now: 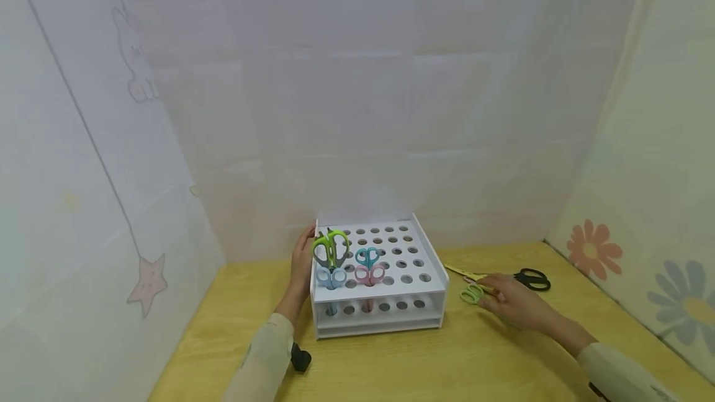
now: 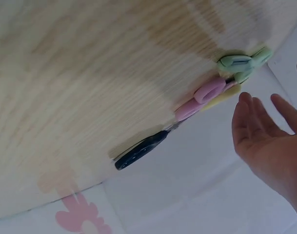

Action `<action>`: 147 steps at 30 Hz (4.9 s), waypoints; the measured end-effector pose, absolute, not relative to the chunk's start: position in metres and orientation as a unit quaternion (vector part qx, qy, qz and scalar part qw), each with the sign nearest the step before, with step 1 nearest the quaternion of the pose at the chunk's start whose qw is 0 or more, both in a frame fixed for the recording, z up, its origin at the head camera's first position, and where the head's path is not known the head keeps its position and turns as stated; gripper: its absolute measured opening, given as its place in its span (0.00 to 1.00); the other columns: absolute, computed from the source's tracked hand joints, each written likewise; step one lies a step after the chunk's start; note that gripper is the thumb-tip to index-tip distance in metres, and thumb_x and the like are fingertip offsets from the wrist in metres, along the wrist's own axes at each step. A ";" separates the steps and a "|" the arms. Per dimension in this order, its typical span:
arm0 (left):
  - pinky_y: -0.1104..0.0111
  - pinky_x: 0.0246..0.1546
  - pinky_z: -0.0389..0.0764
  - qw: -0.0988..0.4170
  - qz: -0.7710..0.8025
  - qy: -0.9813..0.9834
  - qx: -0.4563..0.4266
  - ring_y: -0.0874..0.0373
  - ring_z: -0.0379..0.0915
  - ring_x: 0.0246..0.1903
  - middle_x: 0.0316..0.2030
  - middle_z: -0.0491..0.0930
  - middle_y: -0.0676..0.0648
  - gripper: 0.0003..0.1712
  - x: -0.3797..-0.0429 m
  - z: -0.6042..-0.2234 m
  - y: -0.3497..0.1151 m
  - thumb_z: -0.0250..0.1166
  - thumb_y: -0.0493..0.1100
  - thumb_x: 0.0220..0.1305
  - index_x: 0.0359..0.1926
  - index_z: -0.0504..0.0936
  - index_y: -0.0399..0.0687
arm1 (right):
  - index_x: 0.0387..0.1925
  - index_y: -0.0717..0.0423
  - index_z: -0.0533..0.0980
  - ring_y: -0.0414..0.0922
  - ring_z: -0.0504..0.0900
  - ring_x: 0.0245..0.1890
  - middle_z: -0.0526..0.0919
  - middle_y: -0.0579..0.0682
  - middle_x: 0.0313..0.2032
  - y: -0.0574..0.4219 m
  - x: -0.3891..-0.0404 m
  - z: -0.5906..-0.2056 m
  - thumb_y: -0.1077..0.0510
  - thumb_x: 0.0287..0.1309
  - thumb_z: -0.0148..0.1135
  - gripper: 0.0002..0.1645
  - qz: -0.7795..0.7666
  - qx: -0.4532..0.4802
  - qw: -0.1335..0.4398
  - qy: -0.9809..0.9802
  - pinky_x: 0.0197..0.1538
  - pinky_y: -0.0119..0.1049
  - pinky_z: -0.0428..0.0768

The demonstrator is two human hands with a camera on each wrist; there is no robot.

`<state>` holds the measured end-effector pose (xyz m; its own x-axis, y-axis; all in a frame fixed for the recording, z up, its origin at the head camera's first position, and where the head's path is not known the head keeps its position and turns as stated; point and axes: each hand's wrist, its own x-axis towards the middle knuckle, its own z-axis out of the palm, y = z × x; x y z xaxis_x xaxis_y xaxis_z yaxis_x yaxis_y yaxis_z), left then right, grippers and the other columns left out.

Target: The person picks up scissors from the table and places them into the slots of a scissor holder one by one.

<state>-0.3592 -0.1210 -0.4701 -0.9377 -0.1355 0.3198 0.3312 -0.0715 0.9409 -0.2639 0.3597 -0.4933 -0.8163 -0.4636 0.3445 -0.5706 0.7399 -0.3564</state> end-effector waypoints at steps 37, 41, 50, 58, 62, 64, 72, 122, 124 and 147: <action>0.47 0.69 0.58 0.147 -0.753 -0.635 -0.093 0.43 0.61 0.65 0.70 0.64 0.34 0.27 -0.366 -0.466 -0.124 0.46 0.41 0.80 0.75 0.65 0.40 | 0.31 0.60 0.85 0.42 0.73 0.19 0.83 0.49 0.29 0.319 -0.289 -0.497 0.59 0.61 0.69 0.08 0.190 0.096 0.056 -0.975 0.21 0.37 0.72; 0.48 0.68 0.60 0.153 -0.746 -0.642 -0.091 0.44 0.62 0.65 0.69 0.65 0.35 0.27 -0.366 -0.470 -0.123 0.47 0.43 0.79 0.74 0.66 0.41 | 0.30 0.58 0.85 0.41 0.72 0.18 0.80 0.44 0.23 0.318 -0.286 -0.499 0.58 0.62 0.67 0.08 0.187 0.091 0.050 -0.977 0.20 0.36 0.69; 0.47 0.69 0.59 0.135 -0.748 -0.642 -0.096 0.44 0.62 0.65 0.70 0.62 0.33 0.27 -0.368 -0.470 -0.123 0.46 0.42 0.80 0.75 0.64 0.41 | 0.33 0.59 0.85 0.42 0.73 0.20 0.83 0.47 0.28 0.323 -0.279 -0.497 0.57 0.64 0.67 0.08 0.198 0.094 0.076 -0.973 0.21 0.37 0.71; 0.46 0.69 0.57 0.140 -0.746 -0.645 -0.086 0.42 0.61 0.66 0.70 0.62 0.32 0.27 -0.368 -0.469 -0.124 0.45 0.42 0.80 0.75 0.64 0.40 | 0.41 0.64 0.84 0.45 0.81 0.26 0.85 0.56 0.34 0.326 -0.274 -0.483 0.56 0.67 0.67 0.12 0.244 0.119 0.134 -0.953 0.24 0.41 0.78; 0.49 0.68 0.59 0.161 -0.738 -0.651 -0.077 0.43 0.62 0.66 0.69 0.66 0.34 0.27 -0.364 -0.468 -0.122 0.47 0.43 0.78 0.74 0.67 0.42 | 0.42 0.63 0.84 0.47 0.82 0.30 0.85 0.55 0.36 0.325 -0.270 -0.472 0.55 0.68 0.66 0.14 0.262 0.121 0.161 -0.944 0.27 0.43 0.80; 0.50 0.68 0.60 0.166 -0.734 -0.654 -0.075 0.44 0.62 0.66 0.69 0.66 0.36 0.27 -0.363 -0.469 -0.122 0.47 0.43 0.78 0.74 0.67 0.43 | 0.44 0.62 0.84 0.50 0.83 0.34 0.86 0.55 0.38 0.324 -0.268 -0.467 0.54 0.69 0.66 0.14 0.278 0.121 0.171 -0.937 0.31 0.46 0.81; 0.51 0.69 0.58 0.159 -0.741 -0.647 -0.080 0.44 0.61 0.67 0.70 0.65 0.36 0.27 -0.364 -0.469 -0.122 0.47 0.43 0.79 0.74 0.66 0.43 | 0.50 0.62 0.83 0.61 0.82 0.45 0.86 0.61 0.47 0.310 -0.252 -0.429 0.49 0.72 0.61 0.20 0.328 0.113 0.184 -0.920 0.43 0.58 0.81; 0.50 0.66 0.63 0.136 -0.735 -0.660 -0.078 0.42 0.63 0.65 0.69 0.64 0.31 0.26 -0.338 -0.445 -0.122 0.46 0.40 0.80 0.73 0.66 0.37 | 0.52 0.69 0.79 0.52 0.88 0.41 0.83 0.65 0.49 0.192 -0.258 -0.415 0.59 0.71 0.63 0.16 0.621 0.136 0.155 -0.757 0.46 0.39 0.84; 0.50 0.66 0.64 0.135 -0.734 -0.661 -0.076 0.43 0.64 0.65 0.69 0.64 0.33 0.26 -0.338 -0.445 -0.122 0.46 0.40 0.80 0.73 0.66 0.37 | 0.52 0.68 0.79 0.50 0.88 0.40 0.84 0.64 0.49 0.190 -0.256 -0.417 0.59 0.71 0.62 0.16 0.599 0.144 0.161 -0.771 0.44 0.37 0.84; 0.48 0.66 0.63 0.170 -0.728 -0.660 -0.067 0.43 0.64 0.64 0.68 0.66 0.34 0.27 -0.366 -0.473 -0.121 0.47 0.45 0.79 0.73 0.68 0.43 | 0.44 0.63 0.83 0.46 0.84 0.41 0.85 0.53 0.41 0.175 -0.246 -0.442 0.69 0.64 0.67 0.08 0.428 0.197 0.277 -0.838 0.44 0.39 0.83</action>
